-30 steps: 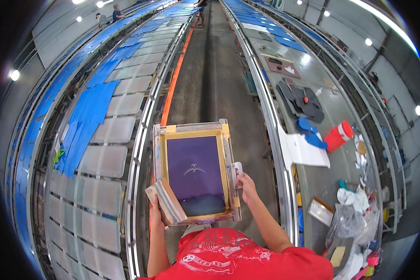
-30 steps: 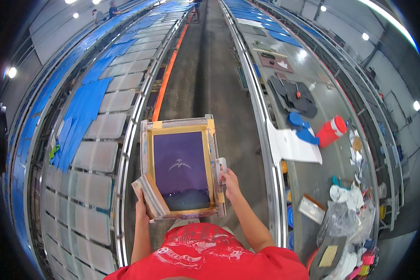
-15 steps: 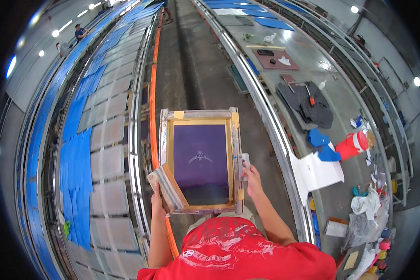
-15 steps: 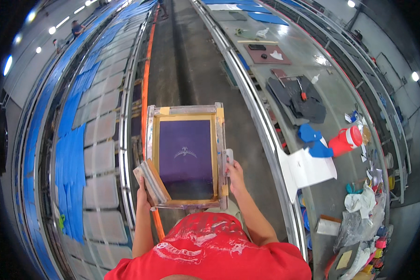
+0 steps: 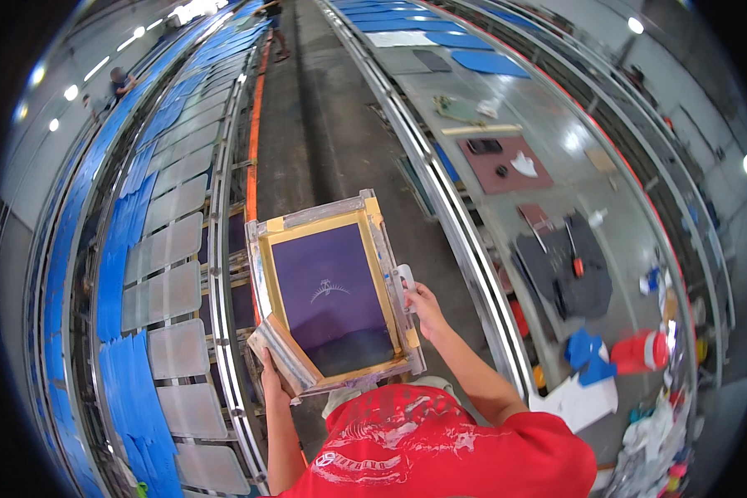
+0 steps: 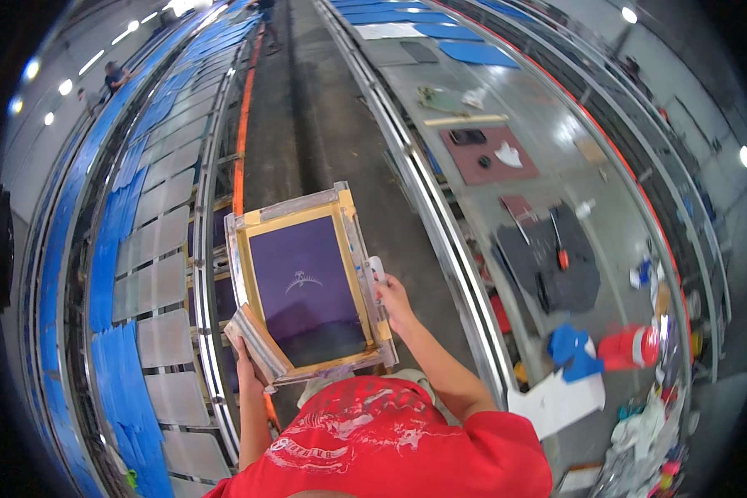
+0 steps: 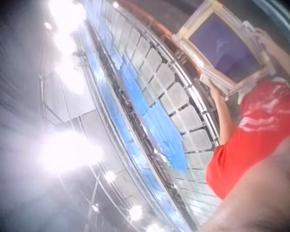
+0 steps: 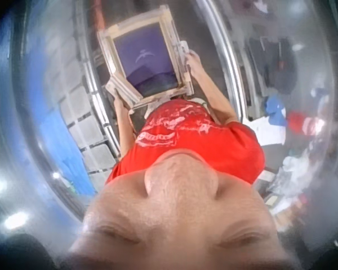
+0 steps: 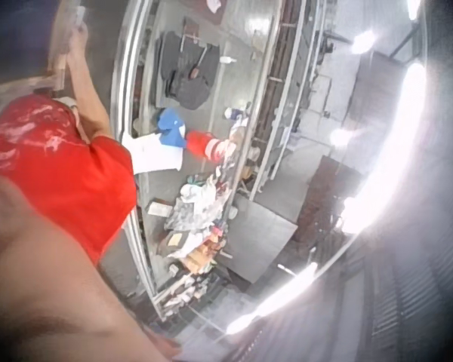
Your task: The person mixes a light-colored paste in a small container, then carries a screen-printing frame to a conveyor. They use a squeegee to pull the paste across the screen, depositing it onto blue fabric pieces below.
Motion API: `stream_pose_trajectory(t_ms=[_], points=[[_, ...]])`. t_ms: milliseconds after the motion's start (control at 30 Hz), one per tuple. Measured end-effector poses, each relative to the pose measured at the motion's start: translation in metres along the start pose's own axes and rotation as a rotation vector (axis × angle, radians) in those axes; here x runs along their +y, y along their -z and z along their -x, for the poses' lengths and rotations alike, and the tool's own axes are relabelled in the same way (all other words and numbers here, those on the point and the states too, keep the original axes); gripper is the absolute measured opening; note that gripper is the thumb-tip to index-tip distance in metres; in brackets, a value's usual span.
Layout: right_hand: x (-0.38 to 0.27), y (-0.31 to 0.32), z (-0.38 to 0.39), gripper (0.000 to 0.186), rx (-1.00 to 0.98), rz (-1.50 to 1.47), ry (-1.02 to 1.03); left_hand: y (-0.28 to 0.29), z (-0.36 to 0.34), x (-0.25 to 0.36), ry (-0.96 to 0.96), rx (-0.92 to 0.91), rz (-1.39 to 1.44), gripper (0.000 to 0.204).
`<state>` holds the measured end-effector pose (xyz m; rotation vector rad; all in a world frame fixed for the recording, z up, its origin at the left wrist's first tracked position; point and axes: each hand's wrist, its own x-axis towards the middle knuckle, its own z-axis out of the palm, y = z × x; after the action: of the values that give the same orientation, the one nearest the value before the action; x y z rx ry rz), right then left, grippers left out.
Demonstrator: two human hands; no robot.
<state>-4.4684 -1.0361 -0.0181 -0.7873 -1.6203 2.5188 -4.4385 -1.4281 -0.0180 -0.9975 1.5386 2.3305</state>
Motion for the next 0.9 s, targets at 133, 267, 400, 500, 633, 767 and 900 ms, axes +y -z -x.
stream_pose_trajectory(t_ms=[133, 267, 400, 500, 633, 767, 900], points=[[-0.025, -0.041, -0.084, 0.027, -0.085, 0.011, -0.017, -0.037, -0.047, 0.028, -0.05, 0.034, 0.02, 0.085], [-0.023, -0.07, -0.184, 0.025, -0.072, 0.053, -0.132, -0.072, -0.118, 0.053, 0.003, 0.171, -0.017, 0.085], [-0.062, -0.14, -0.283, 0.025, -0.116, 0.019, -0.103, -0.123, -0.204, 0.136, -0.107, 0.185, -0.014, 0.086], [-0.092, -0.175, -0.348, 0.03, -0.094, 0.045, -0.07, -0.16, -0.273, 0.193, -0.039, 0.138, -0.01, 0.087], [-0.098, -0.183, -0.397, 0.034, -0.07, 0.014, -0.094, -0.199, -0.335, 0.222, 0.027, 0.135, -0.115, 0.083], [-0.098, -0.207, -0.454, 0.029, -0.036, -0.073, -0.032, -0.235, -0.405, 0.265, -0.035, 0.1, -0.177, 0.081], [-0.099, -0.211, -0.524, 0.027, 0.02, -0.115, -0.042, -0.297, -0.465, 0.305, 0.039, 0.068, -0.152, 0.089]])
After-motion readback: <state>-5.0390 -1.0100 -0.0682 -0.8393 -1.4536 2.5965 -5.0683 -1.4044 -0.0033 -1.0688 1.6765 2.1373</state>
